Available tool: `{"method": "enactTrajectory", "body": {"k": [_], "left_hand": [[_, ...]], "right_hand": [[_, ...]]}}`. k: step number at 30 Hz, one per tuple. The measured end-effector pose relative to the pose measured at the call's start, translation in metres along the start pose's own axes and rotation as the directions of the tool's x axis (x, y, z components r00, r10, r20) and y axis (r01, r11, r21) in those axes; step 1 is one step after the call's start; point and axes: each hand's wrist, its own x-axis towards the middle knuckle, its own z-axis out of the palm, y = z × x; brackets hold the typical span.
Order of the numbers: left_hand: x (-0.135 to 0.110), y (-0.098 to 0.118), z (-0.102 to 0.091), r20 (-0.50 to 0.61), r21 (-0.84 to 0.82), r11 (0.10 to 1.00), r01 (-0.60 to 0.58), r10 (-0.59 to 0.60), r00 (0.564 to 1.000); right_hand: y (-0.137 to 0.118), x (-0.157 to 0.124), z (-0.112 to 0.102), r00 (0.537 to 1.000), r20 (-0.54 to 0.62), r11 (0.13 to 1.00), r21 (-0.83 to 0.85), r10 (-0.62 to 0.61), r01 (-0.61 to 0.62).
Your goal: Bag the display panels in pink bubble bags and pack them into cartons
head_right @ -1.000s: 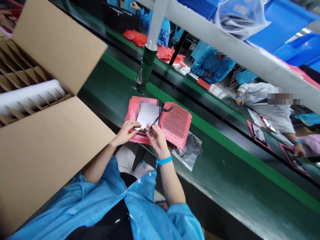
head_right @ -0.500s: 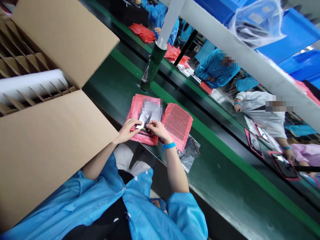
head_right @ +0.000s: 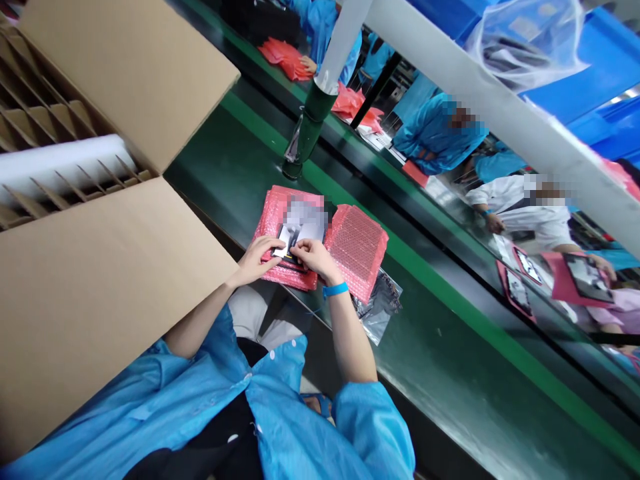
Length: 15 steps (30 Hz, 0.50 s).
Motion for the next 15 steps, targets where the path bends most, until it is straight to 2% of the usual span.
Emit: {"method": "enactTrajectory", "body": {"k": [6, 12, 15], "left_hand": [[-0.0013, -0.0014, 0.0011, -0.014, -0.006, 1.0, -0.011, 0.011, 1.0], [-0.0005, -0.0026, -0.0002, -0.005, 0.0, 1.0, -0.003, 0.003, 1.0], [-0.0007, 0.0036, -0.0006, 0.008, 0.029, 1.0, 0.003, -0.003, 1.0]], "right_hand": [[0.0025, -0.001, 0.003, 0.999, -0.035, 1.0, -0.009, -0.007, 0.007], [0.0009, -0.0012, 0.0021, 1.0, -0.023, 1.0, -0.018, -0.004, 0.004], [-0.0006, -0.0013, 0.0017, 1.0, -0.004, 1.0, -0.031, 0.001, -0.001]]}}
